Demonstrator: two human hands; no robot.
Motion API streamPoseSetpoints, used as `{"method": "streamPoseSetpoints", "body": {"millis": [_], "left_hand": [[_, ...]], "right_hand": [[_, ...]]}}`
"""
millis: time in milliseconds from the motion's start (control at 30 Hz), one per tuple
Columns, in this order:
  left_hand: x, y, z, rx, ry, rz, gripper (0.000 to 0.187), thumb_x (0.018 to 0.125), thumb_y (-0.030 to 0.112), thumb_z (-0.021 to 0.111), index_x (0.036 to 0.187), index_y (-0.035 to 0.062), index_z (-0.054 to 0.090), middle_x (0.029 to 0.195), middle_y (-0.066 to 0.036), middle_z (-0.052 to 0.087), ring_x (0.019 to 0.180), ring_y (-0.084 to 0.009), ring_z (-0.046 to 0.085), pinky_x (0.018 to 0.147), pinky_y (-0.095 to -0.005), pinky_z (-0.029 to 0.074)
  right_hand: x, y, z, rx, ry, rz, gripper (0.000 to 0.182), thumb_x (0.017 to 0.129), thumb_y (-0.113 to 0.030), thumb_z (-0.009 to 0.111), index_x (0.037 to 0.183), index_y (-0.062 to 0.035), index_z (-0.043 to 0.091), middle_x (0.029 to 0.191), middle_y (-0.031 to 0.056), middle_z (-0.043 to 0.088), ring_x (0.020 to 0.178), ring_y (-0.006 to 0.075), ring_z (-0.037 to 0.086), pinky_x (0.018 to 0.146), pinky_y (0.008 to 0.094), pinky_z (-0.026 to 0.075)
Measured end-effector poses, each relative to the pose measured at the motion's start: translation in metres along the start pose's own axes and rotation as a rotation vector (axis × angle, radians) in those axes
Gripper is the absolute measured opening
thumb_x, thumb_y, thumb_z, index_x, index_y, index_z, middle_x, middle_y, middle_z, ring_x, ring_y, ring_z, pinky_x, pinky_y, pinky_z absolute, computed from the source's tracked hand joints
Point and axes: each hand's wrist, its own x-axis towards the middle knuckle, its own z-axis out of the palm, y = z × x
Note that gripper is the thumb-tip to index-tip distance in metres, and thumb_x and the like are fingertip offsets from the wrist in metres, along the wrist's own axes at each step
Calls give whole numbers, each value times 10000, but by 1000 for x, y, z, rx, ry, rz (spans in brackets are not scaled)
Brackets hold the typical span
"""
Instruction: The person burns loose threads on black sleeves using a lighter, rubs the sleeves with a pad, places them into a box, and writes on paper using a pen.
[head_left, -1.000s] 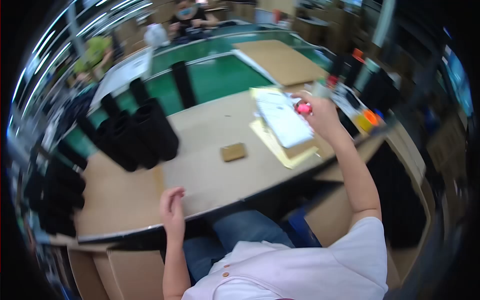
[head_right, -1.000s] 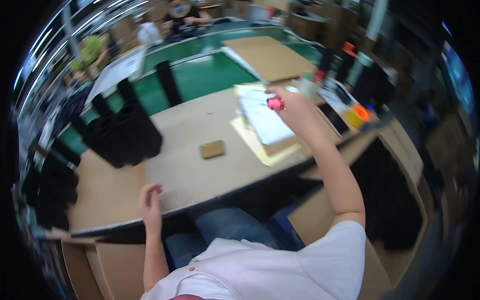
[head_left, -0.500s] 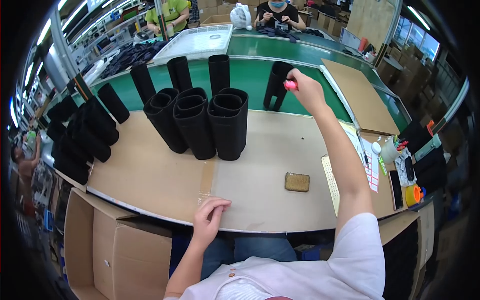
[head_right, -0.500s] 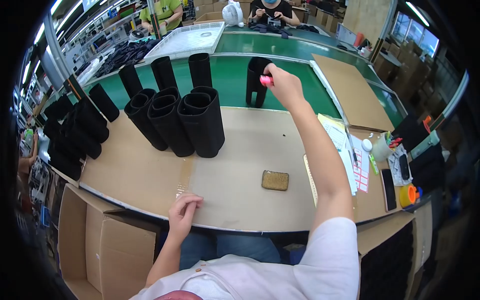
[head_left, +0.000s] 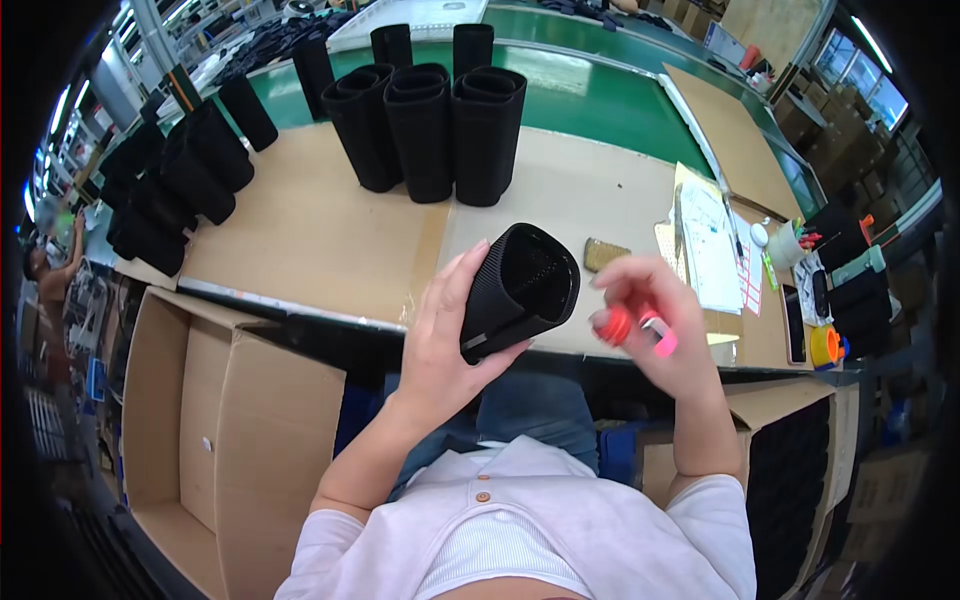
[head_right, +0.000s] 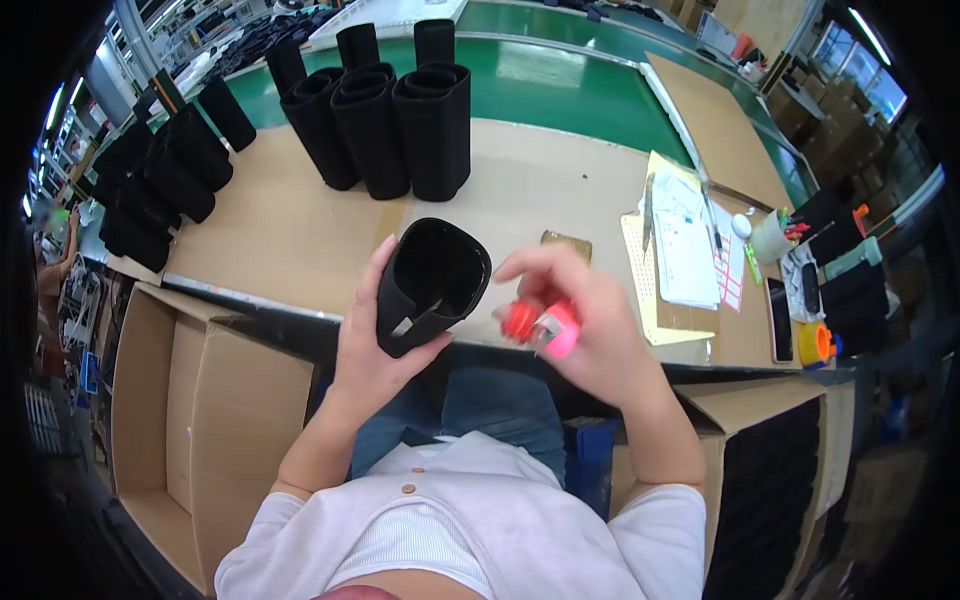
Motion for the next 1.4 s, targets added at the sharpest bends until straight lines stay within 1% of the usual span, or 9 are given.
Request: {"method": "streamPoseSetpoints", "body": {"millis": [33, 133, 267, 467, 600, 800, 933, 1133, 1400], "left_hand": [[-5, 3, -5, 14, -11, 6, 885, 661, 74, 806, 1421, 58, 352, 1335, -169, 482, 1138, -326, 536, 934, -383, 459], [-12, 11, -19, 45, -34, 27, 879, 664, 69, 802, 1421, 64, 354, 1329, -167, 490, 1140, -323, 534, 928, -386, 463], [-20, 19, -32, -135, -145, -79, 864, 666, 62, 799, 1417, 82, 371, 1324, -149, 485, 1114, -316, 542, 914, -389, 467], [-30, 21, -46, 10, -143, -132, 858, 648, 38, 793, 1407, 110, 402, 1314, -130, 477, 1094, -306, 535, 939, -396, 439], [-33, 18, -48, 217, -153, -56, 856, 615, 12, 783, 1390, 130, 438, 1303, -110, 471, 1085, -295, 520, 961, -402, 406], [-33, 19, -53, 319, -145, -25, 851, 590, -4, 771, 1372, 143, 469, 1301, -102, 476, 1105, -289, 504, 973, -402, 388], [-32, 16, -57, 364, -135, -9, 841, 573, -5, 774, 1352, 144, 497, 1300, -103, 481, 1111, -286, 502, 959, -401, 403], [-29, 9, -54, 297, -75, 17, 832, 558, -3, 777, 1335, 146, 521, 1297, -104, 490, 1113, -291, 499, 948, -403, 417], [-29, 8, -59, 392, -91, 56, 823, 552, -2, 779, 1323, 148, 535, 1287, -107, 499, 1106, -291, 500, 935, -396, 433]], "right_hand": [[0, 3, 2, 5, -8, 9, 342, 735, 32, 704, 1044, -70, 600, 816, 34, 558, 672, 128, 519, 616, 217, 415], [9, 20, 8, 152, 35, -178, 354, 722, 33, 712, 1043, -73, 605, 791, 28, 540, 691, 131, 516, 630, 215, 412], [17, 34, 10, -70, -153, -463, 396, 690, -19, 760, 1052, -76, 610, 801, 26, 536, 713, 139, 515, 654, 245, 423], [9, 10, 36, -74, -107, -364, 190, 786, -189, 720, 886, -78, 602, 831, 45, 538, 697, 172, 487, 613, 277, 394], [13, 10, 43, -610, -13, -650, 324, 796, -387, 684, 778, -90, 557, 808, 46, 534, 666, 207, 476, 595, 309, 380], [20, 31, 54, -642, -96, -671, 378, 776, -459, 656, 807, -103, 534, 775, 38, 524, 637, 206, 463, 590, 306, 383], [20, 38, 51, -661, -124, -686, 367, 876, -435, 544, 759, -88, 527, 754, 53, 508, 624, 213, 450, 577, 309, 373], [24, 31, 51, -720, -17, -737, 295, 892, -346, 494, 753, -88, 528, 741, 55, 505, 619, 210, 450, 574, 308, 378], [27, 49, 58, -648, -43, -739, 451, 871, -520, 536, 730, -92, 522, 746, 48, 506, 603, 206, 450, 566, 313, 385]]}}
